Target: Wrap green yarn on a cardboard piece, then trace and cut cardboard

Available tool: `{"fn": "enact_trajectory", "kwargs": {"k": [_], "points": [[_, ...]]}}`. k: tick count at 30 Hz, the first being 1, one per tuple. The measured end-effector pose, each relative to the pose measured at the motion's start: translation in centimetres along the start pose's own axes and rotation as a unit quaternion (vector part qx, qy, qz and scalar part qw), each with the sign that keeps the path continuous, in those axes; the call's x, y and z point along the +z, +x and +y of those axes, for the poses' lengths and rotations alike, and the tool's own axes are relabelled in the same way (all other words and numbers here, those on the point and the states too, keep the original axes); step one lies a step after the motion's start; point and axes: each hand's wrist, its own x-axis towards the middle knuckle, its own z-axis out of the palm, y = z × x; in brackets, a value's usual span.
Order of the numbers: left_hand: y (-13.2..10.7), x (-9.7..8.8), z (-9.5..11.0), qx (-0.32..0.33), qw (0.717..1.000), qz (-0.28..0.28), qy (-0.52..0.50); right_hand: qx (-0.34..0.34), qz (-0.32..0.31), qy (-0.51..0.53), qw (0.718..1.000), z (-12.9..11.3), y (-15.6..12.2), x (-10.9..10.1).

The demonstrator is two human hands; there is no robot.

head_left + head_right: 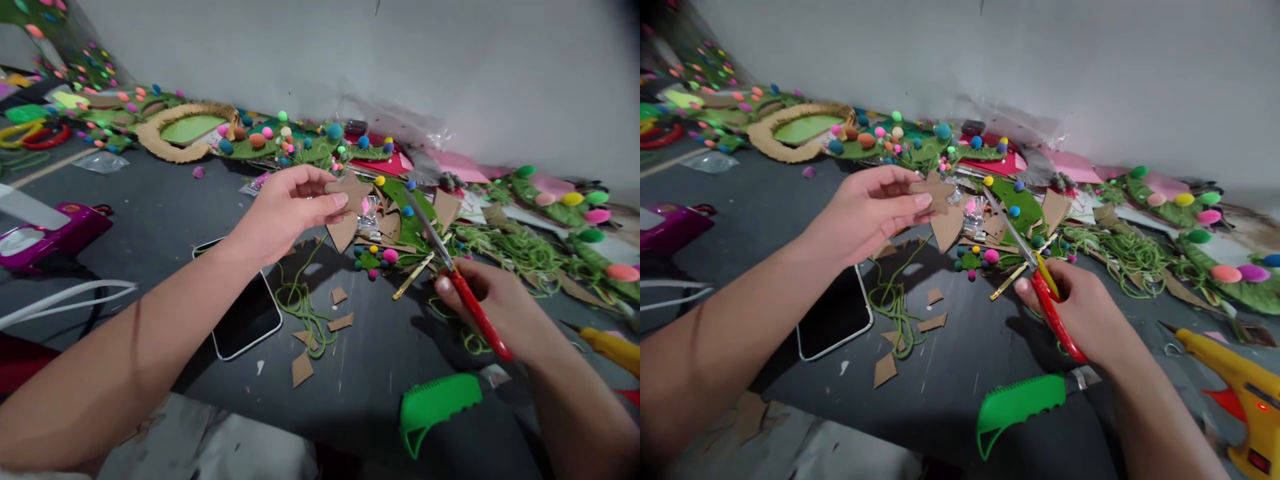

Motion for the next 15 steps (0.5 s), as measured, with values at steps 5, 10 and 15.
{"fn": "enact_trajectory", "kwargs": {"k": [5, 10, 15], "points": [[-0.4, 0.8, -0.2, -0.101, 0.991, -0.043, -0.08, -0.026, 0.031, 0.028, 0.999, -1.3, -0.1, 1.6], [-0.2, 0.4, -0.6, -0.083, 0.995, -0.045, -0.023, -0.031, 0.063, -0.026, 0.997, -1.0, -0.2, 1.4], [0.5, -0.8, -0.5, -0.001, 0.998, -0.039, 0.039, 0.013, -0.011, -0.054, 0.998, 0.5, 0.0, -0.2]]}}
